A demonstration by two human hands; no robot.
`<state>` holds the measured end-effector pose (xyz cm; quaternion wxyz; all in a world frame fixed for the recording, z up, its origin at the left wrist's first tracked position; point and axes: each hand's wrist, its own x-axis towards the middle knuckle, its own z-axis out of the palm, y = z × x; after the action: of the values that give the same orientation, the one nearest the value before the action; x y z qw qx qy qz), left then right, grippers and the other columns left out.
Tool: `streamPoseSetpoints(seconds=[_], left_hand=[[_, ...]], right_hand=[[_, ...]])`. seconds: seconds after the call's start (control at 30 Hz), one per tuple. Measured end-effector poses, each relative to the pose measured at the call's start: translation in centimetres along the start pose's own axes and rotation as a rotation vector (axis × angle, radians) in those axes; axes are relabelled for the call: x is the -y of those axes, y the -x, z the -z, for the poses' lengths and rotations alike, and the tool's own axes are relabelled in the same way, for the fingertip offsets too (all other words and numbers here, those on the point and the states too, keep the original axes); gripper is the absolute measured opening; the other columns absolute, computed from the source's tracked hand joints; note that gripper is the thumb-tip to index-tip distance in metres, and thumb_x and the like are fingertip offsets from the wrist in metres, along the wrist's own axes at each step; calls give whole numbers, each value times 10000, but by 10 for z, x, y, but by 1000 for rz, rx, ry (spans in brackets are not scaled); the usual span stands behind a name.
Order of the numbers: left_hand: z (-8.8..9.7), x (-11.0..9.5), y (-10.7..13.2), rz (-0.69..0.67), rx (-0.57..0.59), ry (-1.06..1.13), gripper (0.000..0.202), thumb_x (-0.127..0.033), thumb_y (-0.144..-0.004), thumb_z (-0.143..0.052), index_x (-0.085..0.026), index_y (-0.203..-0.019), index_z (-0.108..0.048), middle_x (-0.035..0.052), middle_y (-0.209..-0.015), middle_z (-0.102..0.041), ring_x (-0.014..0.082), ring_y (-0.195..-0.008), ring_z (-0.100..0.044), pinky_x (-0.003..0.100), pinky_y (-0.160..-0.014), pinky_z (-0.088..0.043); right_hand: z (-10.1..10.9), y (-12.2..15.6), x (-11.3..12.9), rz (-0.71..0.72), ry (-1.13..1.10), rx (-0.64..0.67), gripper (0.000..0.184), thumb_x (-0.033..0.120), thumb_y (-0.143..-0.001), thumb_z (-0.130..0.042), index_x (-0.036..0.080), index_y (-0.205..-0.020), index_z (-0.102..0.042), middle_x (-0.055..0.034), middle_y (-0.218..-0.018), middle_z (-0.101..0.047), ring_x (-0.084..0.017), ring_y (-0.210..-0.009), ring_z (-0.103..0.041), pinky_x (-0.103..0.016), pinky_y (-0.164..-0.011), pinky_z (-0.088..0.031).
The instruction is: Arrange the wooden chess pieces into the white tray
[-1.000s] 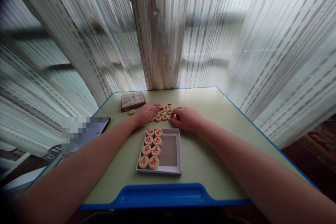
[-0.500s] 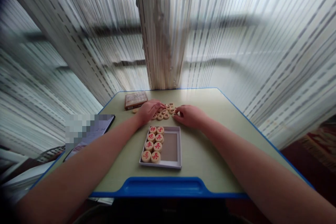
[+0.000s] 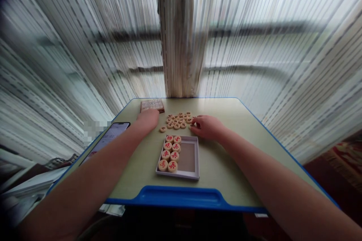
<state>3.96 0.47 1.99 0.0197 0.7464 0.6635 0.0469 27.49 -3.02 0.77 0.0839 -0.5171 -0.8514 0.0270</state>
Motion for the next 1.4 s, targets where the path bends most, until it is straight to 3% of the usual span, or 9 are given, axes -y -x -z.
streamPoseSetpoints(seconds=[0.2, 0.47, 0.6, 0.67, 0.77, 0.87, 1.03, 1.2, 1.4], left_hand=[[-12, -7, -10, -248, -90, 63, 325, -137, -823, -425, -177, -1040, -663, 132, -999, -694, 244, -963, -639, 360, -864, -489], [-24, -5, -18, -181, -139, 209, 324, -172, -833, -403, -157, -969, -696, 115, -978, -704, 234, -946, -637, 355, -876, -487], [-20, -5, -13, -116, -118, 133, 320, -214, -839, -410, -138, -934, -706, 145, -962, -700, 259, -917, -636, 364, -826, -497], [-20, -8, -11, -125, -173, 63, 344, -220, -852, -390, -113, -958, -700, 175, -1004, -683, 282, -960, -613, 396, -844, -483], [-25, -18, -12, -370, -281, 75, 382, -237, -884, -364, -129, -1138, -630, 143, -1211, -606, 254, -1138, -517, 397, -980, -405], [-34, -28, -15, -602, -160, 135, 441, -337, -924, -315, -165, -1259, -545, 91, -1355, -504, 214, -1258, -423, 381, -1072, -311], [-37, -28, -22, -603, -69, 210, 486, -376, -931, -250, -182, -1118, -654, 79, -1218, -605, 204, -1116, -539, 326, -994, -395], [-34, -15, -27, -468, -86, 176, 418, -346, -904, -319, -219, -1035, -695, 85, -1090, -646, 235, -1021, -566, 385, -918, -438], [-37, -9, -31, -448, -122, 182, 425, -204, -847, -379, -160, -1210, -596, 105, -1210, -605, 230, -1121, -523, 386, -1004, -388]], right_hand=[[1, 0, -2, 30, -43, 2, 292, 352, -832, -476, 175, -944, -679, -62, -830, -662, -139, -643, -548, -248, -597, -370], [0, 1, -3, 28, -42, -8, 308, 355, -835, -474, 166, -960, -684, -63, -805, -659, -139, -632, -539, -247, -596, -366], [-1, 0, -4, 26, -37, -16, 302, 355, -826, -485, 168, -948, -689, -63, -798, -659, -141, -634, -538, -246, -596, -363], [-1, 0, -4, 25, -39, -24, 302, 363, -825, -489, 173, -940, -692, -61, -796, -661, -142, -632, -536, -246, -594, -362], [-1, 0, -4, 25, -45, -24, 304, 364, -823, -492, 173, -951, -691, -60, -787, -662, -141, -627, -534, -244, -589, -362], [-1, -1, -4, 25, -42, -24, 303, 349, -821, -490, 170, -966, -687, -58, -772, -662, -143, -625, -532, -244, -589, -363], [-1, 0, -4, 33, -24, -27, 307, 364, -828, -485, 180, -967, -689, -62, -807, -670, -152, -662, -547, -248, -601, -364], [1, 0, -4, 18, -17, -3, 329, 383, -835, -485, 184, -1005, -683, -62, -839, -673, -149, -670, -553, -241, -598, -367], [-2, -1, -6, 32, -30, -1, 343, 377, -841, -468, 174, -1022, -678, -72, -841, -673, -159, -684, -561, -250, -608, -374]])
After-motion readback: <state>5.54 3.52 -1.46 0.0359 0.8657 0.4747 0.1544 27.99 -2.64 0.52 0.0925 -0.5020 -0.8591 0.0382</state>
